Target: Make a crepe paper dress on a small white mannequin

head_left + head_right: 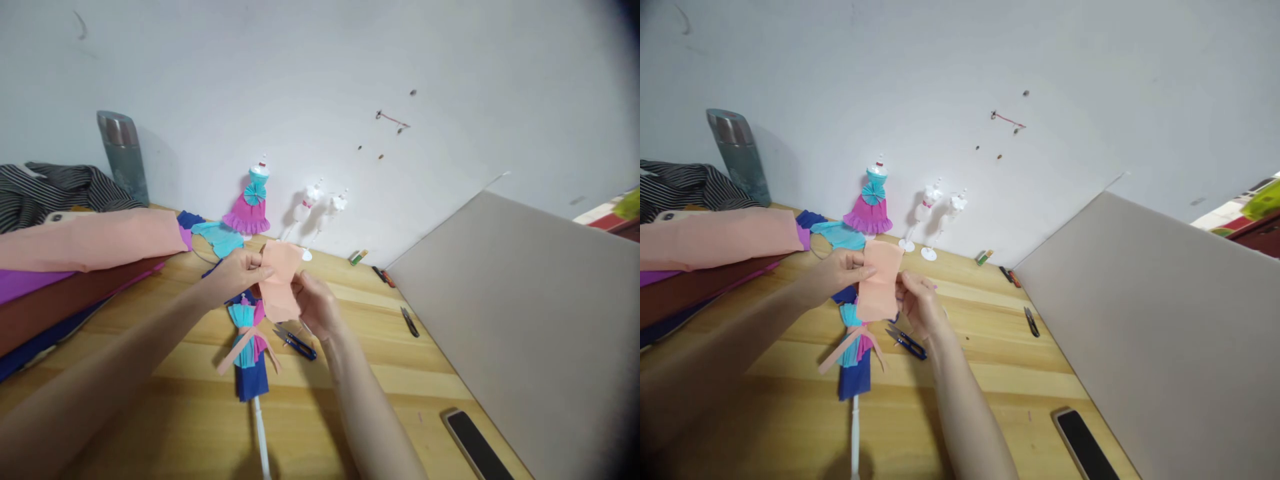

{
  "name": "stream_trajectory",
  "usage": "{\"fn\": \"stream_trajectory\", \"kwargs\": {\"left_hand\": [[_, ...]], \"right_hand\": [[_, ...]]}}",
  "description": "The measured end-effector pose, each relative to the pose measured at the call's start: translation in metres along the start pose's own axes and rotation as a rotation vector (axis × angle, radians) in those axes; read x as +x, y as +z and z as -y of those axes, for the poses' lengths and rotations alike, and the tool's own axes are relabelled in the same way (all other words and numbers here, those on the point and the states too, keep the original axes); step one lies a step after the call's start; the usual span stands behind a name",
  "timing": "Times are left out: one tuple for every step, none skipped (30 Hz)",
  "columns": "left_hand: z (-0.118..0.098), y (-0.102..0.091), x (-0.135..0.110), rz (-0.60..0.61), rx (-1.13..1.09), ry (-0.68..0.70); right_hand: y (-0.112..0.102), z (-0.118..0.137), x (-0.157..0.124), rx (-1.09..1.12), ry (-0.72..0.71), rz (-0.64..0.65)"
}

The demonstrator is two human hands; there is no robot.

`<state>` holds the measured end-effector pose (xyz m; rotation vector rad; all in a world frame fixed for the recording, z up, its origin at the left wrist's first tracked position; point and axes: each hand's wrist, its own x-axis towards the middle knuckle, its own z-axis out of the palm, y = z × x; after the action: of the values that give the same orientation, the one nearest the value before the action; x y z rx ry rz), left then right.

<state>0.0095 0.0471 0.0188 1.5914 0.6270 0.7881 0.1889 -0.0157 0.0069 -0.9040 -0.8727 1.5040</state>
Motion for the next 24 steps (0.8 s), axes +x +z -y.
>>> {"fn": "stream_trajectory", "kwargs": {"left_hand": [[0.0006, -0.0002, 0.0001, 0.001, 0.008, 0.01], [0.0011, -0.0004, 0.0001, 0.001, 0.02, 0.019], [0.0013, -0.0005, 0.0001, 0.002, 0.036, 0.025], [0.0014, -0.0003, -0.0001, 0.006, 0.05, 0.029], [0.0014, 0.0001, -0.0003, 0.015, 0.06, 0.029], [0.0012, 0.0008, -0.0006, 0.023, 0.066, 0.027], [0.001, 0.0015, -0.0008, 0.028, 0.067, 0.022], [0.0007, 0.0024, -0.0011, 0.034, 0.062, 0.014], [0.0003, 0.0032, -0.0014, 0.043, 0.047, 0.004], [-0.0002, 0.0038, -0.0016, 0.057, 0.026, -0.009], [-0.0008, 0.0042, -0.0017, 0.071, 0.004, -0.022], [-0.0014, 0.0044, -0.0017, 0.082, -0.019, -0.034], [-0.0021, 0.0044, -0.0017, 0.087, -0.04, -0.044], [-0.0027, 0.0042, -0.0017, 0.085, -0.059, -0.048], [-0.0032, 0.0039, -0.0016, 0.078, -0.074, -0.051], [-0.0034, 0.0036, -0.0015, 0.072, -0.088, -0.054], [-0.0034, 0.0034, -0.0013, 0.07, -0.105, -0.058], [-0.0031, 0.0033, -0.0011, 0.068, -0.124, -0.065], [-0.0026, 0.0033, -0.0008, 0.067, -0.149, -0.073], [-0.002, 0.0036, -0.0006, 0.063, -0.182, -0.083], [-0.0015, 0.0039, -0.0003, 0.055, -0.222, -0.092], [-0.0012, 0.0042, -0.0002, 0.046, -0.262, -0.1], [-0.0012, 0.0045, -0.0001, 0.04, -0.296, -0.101], [-0.0016, 0.0045, -0.0003, 0.036, -0.317, -0.095]], "right_hand": [[-0.0006, 0.0002, -0.0001, -0.054, -0.014, 0.0], [-0.0008, 0.0003, -0.0004, -0.123, -0.039, -0.005], [-0.0006, 0.0003, -0.0007, -0.2, -0.07, -0.015], [0.0001, 0.0001, -0.001, -0.268, -0.101, -0.031], [0.0012, -0.0006, -0.0012, -0.316, -0.131, -0.051], [0.0024, -0.0015, -0.0011, -0.348, -0.152, -0.073], [0.0037, -0.0027, -0.0009, -0.36, -0.17, -0.098], [0.0047, -0.0039, -0.0006, -0.357, -0.19, -0.123], [0.0055, -0.0051, -0.0001, -0.346, -0.21, -0.145], [0.0059, -0.006, 0.0003, -0.333, -0.227, -0.163], [0.0059, -0.0065, 0.0007, -0.322, -0.237, -0.177], [0.0057, -0.0068, 0.0009, -0.311, -0.24, -0.184], [0.0054, -0.0067, 0.0011, -0.303, -0.242, -0.19], [0.0051, -0.0064, 0.0011, -0.296, -0.243, -0.192], [0.0049, -0.006, 0.001, -0.284, -0.245, -0.194], [0.0049, -0.0055, 0.001, -0.268, -0.245, -0.196], [0.005, -0.005, 0.0009, -0.251, -0.246, -0.197], [0.0051, -0.0044, 0.0008, -0.235, -0.246, -0.198], [0.0054, -0.0039, 0.0008, -0.216, -0.246, -0.2], [0.0055, -0.0035, 0.0009, -0.192, -0.245, -0.2], [0.0056, -0.0033, 0.001, -0.164, -0.244, -0.198], [0.0055, -0.003, 0.0011, -0.134, -0.241, -0.192], [0.0053, -0.0029, 0.0012, -0.104, -0.236, -0.183], [0.0049, -0.0027, 0.0012, -0.075, -0.23, -0.174]]}}
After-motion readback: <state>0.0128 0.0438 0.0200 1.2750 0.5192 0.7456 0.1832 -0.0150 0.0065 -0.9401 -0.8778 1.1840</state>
